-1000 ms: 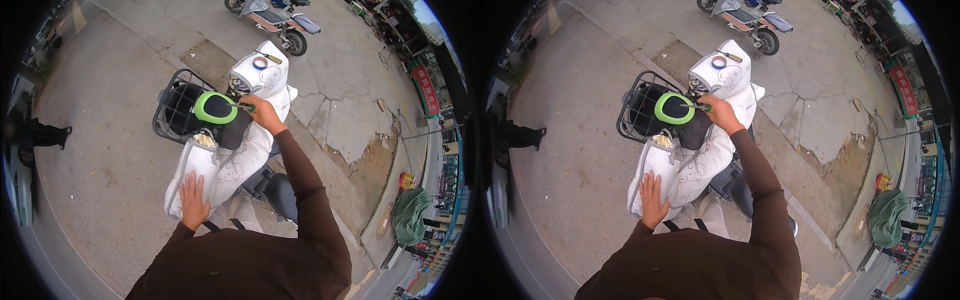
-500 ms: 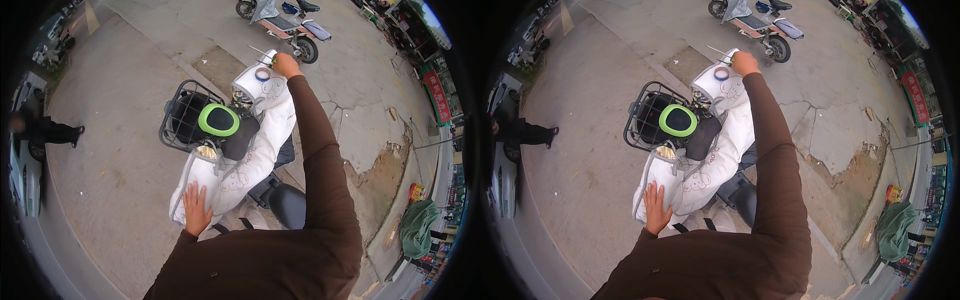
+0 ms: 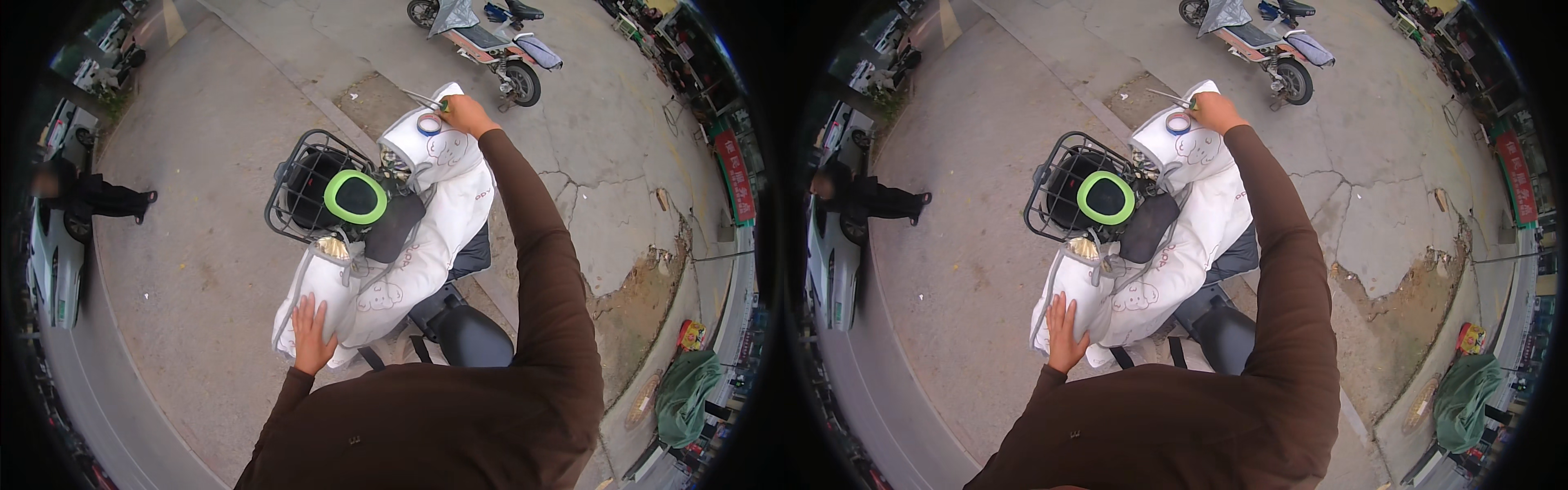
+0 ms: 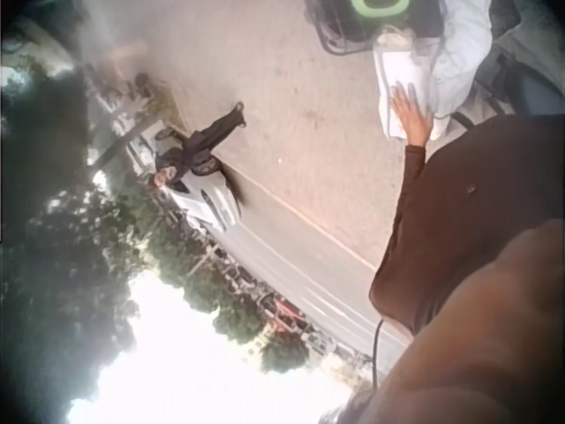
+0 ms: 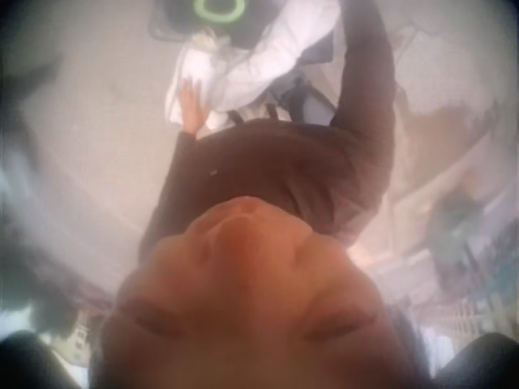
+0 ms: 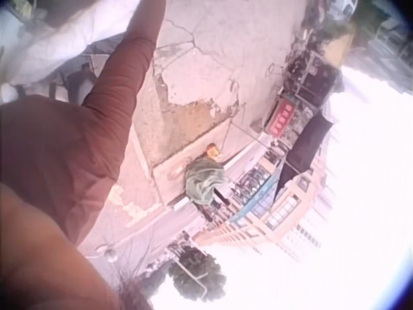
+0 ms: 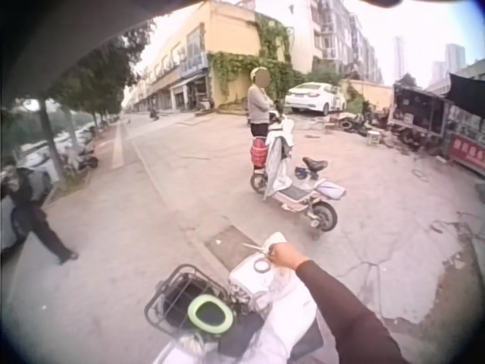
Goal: The person works on the front basket area of a white scooter, manipulating wires and components inside a green-rimmed black housing. They use a screwdriver to adjust parts within the housing and later remove a white cover from the scooter seat.
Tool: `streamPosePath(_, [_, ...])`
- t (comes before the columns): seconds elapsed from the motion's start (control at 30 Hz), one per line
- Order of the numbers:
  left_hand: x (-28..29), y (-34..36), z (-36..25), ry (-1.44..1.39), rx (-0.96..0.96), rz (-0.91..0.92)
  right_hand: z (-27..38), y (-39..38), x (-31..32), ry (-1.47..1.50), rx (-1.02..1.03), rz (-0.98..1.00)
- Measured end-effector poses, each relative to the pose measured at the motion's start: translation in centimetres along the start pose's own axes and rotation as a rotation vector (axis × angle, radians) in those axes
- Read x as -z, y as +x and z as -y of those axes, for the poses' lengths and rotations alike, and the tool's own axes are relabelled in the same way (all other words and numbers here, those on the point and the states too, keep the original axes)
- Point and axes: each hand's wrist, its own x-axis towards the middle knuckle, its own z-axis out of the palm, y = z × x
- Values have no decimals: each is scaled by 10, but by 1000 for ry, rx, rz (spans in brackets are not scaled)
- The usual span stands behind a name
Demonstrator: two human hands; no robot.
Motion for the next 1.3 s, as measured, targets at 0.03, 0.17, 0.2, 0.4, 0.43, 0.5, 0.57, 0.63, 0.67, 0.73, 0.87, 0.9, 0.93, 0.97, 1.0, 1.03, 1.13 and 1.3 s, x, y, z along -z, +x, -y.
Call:
streamPosePath(0.03, [0, 1, -1, -2, -1, 1, -6, 7, 1, -13, 18, 74])
streamPosePath(0.17, [1, 3, -5, -12, 4, 3, -15, 22, 13, 79, -23, 78])
streamPosePath(0.2, [2, 2, -5, -6, 14, 2, -4, 21, 19, 262, -87, 106])
streamPosePath(0.4, [-8, 2, -20, 60, 157, -100, 26, 0, 8, 84, 206, 238])
streamPosePath(0.43, [-13, 3, -28, 64, 223, -145, 28, 0, 2, 10, 201, 164])
streamPosePath(0.5, [-12, 9, -42, 117, 300, -181, 29, 4, 2, 82, 133, 210])
streamPosePath(0.57, [-11, 12, -44, 205, 376, -205, 26, 2, 6, 185, 85, 181])
streamPosePath(0.63, [-9, 14, -40, 297, 363, -210, -2, -2, 4, 134, 150, 30])
streamPosePath(0.67, [-7, 13, -35, 347, 368, -211, -1, -11, 11, 77, 137, 17])
streamPosePath(0.73, [-8, 13, -17, 276, 303, -224, -15, -25, 19, 141, 142, 76])
streamPosePath(0.87, [5, 11, 9, 240, 208, -188, -15, -58, 14, 144, 128, 110])
streamPosePath(0.9, [10, 12, 18, 236, 187, -176, -14, -66, 13, 122, 139, 103])
streamPosePath(0.93, [16, 16, 26, 228, 160, -166, -19, -71, 12, 55, 153, 101])
streamPosePath(0.97, [23, 21, 33, 211, 136, -166, -26, -76, 10, -12, 166, 98])
streamPosePath(1.0, [30, 29, 38, 205, 111, -146, -29, -79, 9, -79, 180, 94])
streamPosePath(1.03, [38, 37, 43, 202, 88, -126, -22, -90, 11, -50, 142, 48])
streamPosePath(1.13, [44, 37, 46, 195, 54, -125, 40, -146, -5, 320, 49, -176])
streamPosePath(1.3, [32, 29, 40, 207, 108, -142, 112, -191, -79, 572, 260, -247])
